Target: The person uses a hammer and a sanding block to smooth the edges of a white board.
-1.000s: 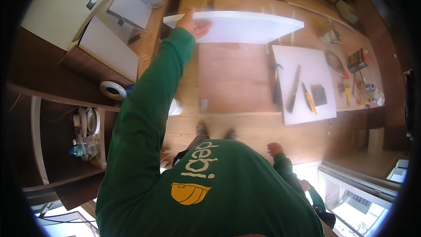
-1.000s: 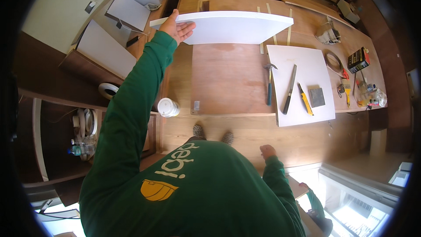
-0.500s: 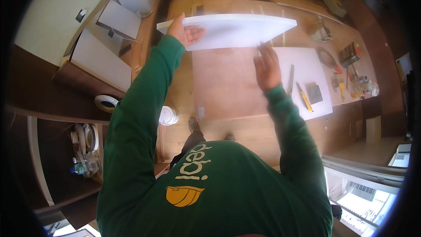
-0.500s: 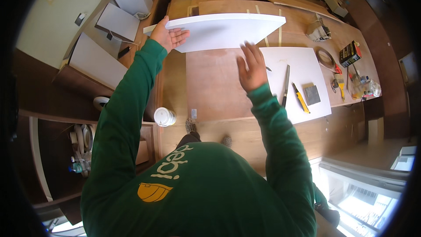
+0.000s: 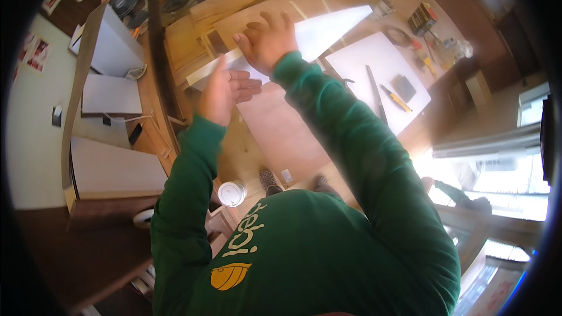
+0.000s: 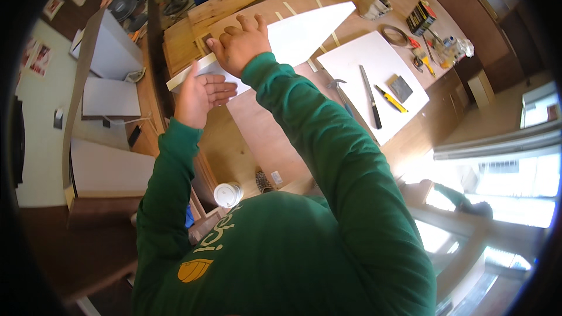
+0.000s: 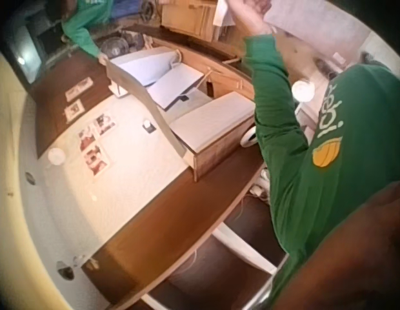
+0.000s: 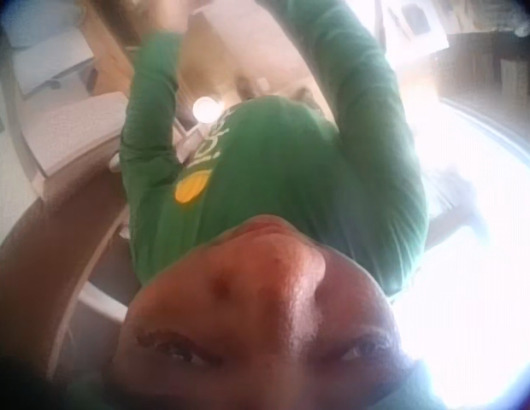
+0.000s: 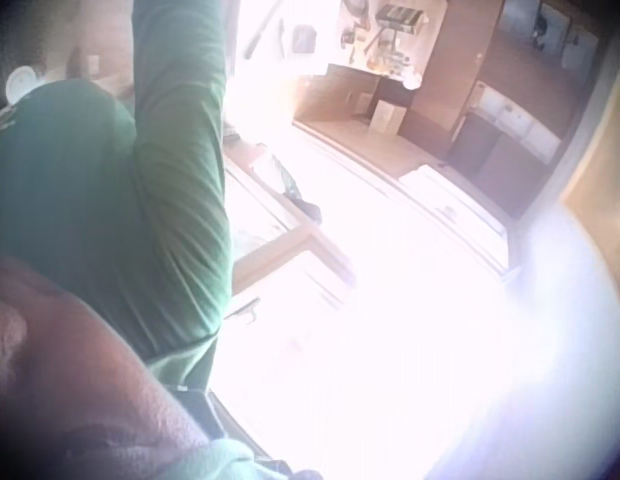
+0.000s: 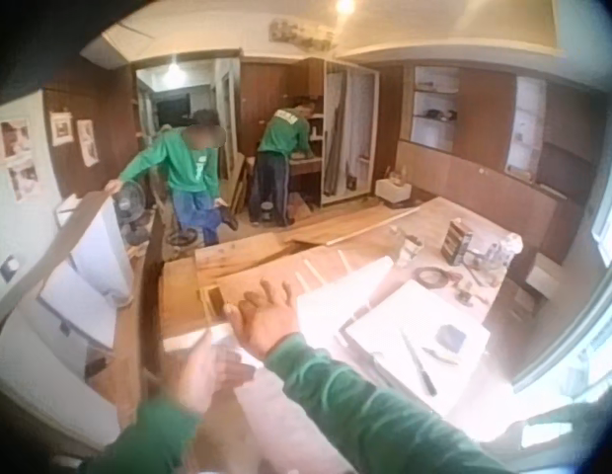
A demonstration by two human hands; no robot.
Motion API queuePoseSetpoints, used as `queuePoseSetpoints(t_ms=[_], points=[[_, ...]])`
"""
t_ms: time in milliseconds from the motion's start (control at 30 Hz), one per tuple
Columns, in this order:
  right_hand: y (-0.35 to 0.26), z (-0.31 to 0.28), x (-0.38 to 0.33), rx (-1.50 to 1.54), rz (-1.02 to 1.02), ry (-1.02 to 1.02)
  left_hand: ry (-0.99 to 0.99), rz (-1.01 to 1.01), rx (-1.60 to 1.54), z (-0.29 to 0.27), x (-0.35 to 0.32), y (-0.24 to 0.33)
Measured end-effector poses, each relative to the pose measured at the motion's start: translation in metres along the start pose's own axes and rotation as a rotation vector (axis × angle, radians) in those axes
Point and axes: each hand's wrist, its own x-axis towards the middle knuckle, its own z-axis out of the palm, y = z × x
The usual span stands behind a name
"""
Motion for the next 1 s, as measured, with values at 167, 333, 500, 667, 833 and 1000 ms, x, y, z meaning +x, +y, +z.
queuePoseSetpoints(t_ms=[167, 333, 500, 667, 833, 1000], points=[[0.001, 0.015, 0.029, -0.042, 0.027, 0.035, 0.258, 1.235, 1.025, -0.006, 0.008, 0.030], [-0.001, 0.017, 0.055, -0.021, 0.060, -0.075, 0.328, 1.129, 1.341, -0.040, 0.070, 0.048], [0.034, 0.020, 0.064, -0.105, 0.081, -0.072, 0.305, 0.959, 1.379, -0.046, 0.079, 0.050], [0.115, 0.016, 0.072, -0.252, 0.273, -0.111, 0.329, 0.885, 1.382, -0.047, 0.083, 0.057], [0.228, 0.023, 0.060, -0.402, 0.423, 0.080, 0.337, 0.883, 1.409, -0.046, 0.086, 0.063], [0.348, 0.028, 0.014, -0.128, 0.894, 0.218, 0.339, 0.996, 1.370, -0.046, 0.097, 0.058]])
